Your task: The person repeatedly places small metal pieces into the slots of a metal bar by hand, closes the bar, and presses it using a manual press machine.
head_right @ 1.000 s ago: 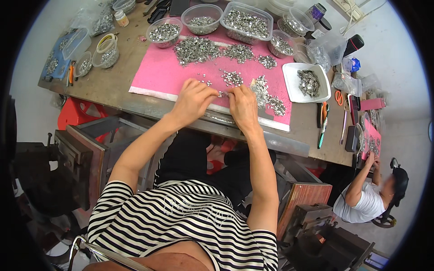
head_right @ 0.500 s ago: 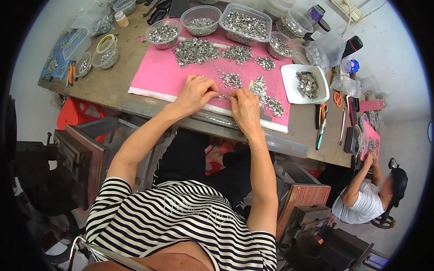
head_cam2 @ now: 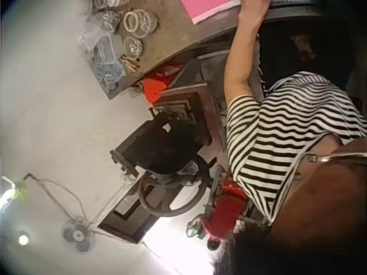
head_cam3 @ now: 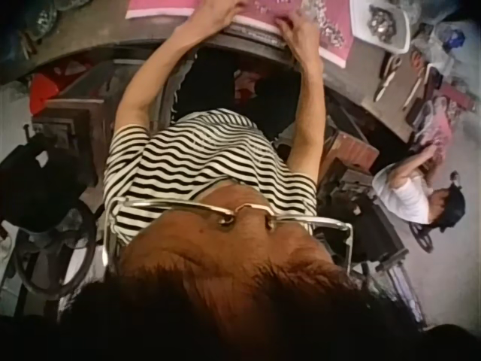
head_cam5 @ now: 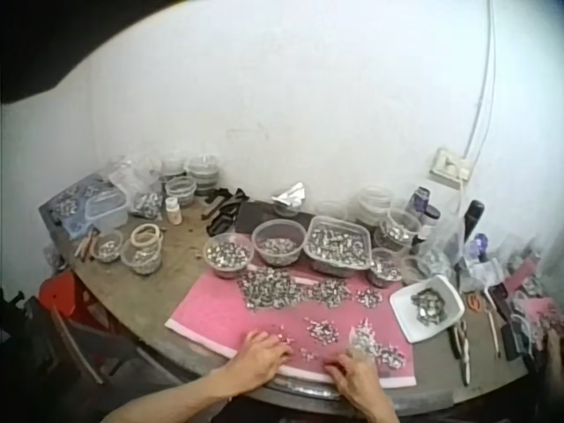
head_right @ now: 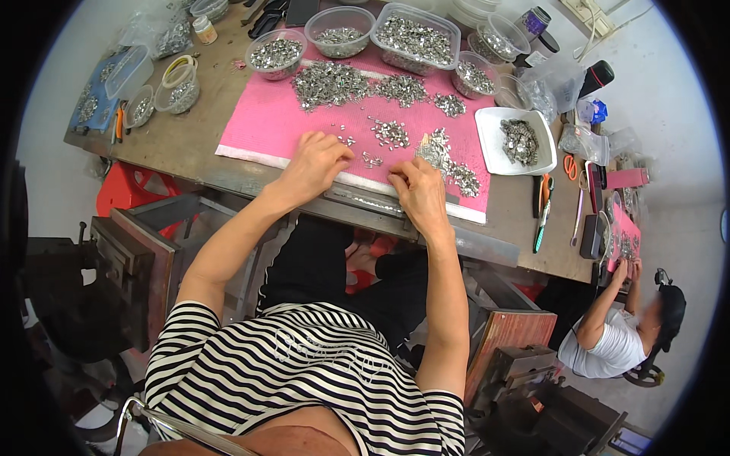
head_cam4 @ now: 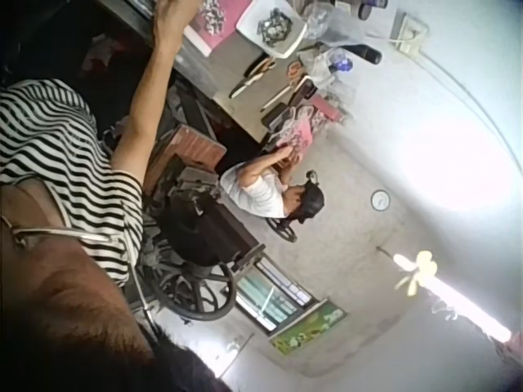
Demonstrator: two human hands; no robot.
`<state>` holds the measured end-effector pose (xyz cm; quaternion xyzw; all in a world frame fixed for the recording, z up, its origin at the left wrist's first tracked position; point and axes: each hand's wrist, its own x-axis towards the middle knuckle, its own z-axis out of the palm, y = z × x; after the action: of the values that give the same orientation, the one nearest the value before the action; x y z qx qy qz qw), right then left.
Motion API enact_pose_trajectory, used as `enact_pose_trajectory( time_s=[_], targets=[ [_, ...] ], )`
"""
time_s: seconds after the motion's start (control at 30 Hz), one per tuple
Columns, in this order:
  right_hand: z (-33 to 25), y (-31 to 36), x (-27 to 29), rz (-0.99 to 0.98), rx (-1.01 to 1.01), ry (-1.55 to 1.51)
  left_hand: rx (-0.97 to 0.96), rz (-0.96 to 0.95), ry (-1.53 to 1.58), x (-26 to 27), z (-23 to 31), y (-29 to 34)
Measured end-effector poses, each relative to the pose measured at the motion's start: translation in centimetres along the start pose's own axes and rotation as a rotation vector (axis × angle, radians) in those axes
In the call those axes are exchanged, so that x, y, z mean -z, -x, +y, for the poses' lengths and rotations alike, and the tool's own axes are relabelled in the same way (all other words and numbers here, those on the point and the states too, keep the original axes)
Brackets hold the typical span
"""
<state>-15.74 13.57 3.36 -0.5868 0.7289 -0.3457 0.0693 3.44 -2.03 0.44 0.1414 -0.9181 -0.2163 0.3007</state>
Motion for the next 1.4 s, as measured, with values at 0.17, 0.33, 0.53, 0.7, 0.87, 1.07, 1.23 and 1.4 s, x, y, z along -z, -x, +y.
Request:
enact_pose_trajectory(
  time_s=[0.17,0.33,0.53,0.7,0.87,1.07,1.23,1.4],
  targets=[
    [-0.1,0.1,-0.4,0.000,-0.034,0.034,-0.004,0.059,-0.099,-0.1,0.4,0.3],
    [-0.1,0.3,-0.5,0.019,0.001,0.046,0.077,-0.021,0.123,0.3,1.3,0.2],
    [0.0,0.2,-1.0,0.026,0.032,0.087,0.118,-0.025,0.420,0.5,4.8,1.7],
    [-1.6,1.6,-0.3,0.084,-0.034,-0.108,0.079,-0.001,0.444,-0.6,5.1,2.5],
    [-3.5,4.1,-0.6,0.048,-0.056,-0.217,0.032,0.054,0.359,-0.8,5.6,2.6],
    [-3.7,4.8,-1.9,0.146,0.041,-0.177,-0.010,0.041,0.263,-0.4,6.2,2.6],
    [-3.8,4.9,-2.4,0.188,0.083,-0.122,-0.054,0.035,0.233,-0.4,5.5,3.3],
    [-3.9,4.9,-2.6,0.204,0.107,-0.073,-0.010,0.114,0.275,-0.7,5.7,4.5]
  ],
)
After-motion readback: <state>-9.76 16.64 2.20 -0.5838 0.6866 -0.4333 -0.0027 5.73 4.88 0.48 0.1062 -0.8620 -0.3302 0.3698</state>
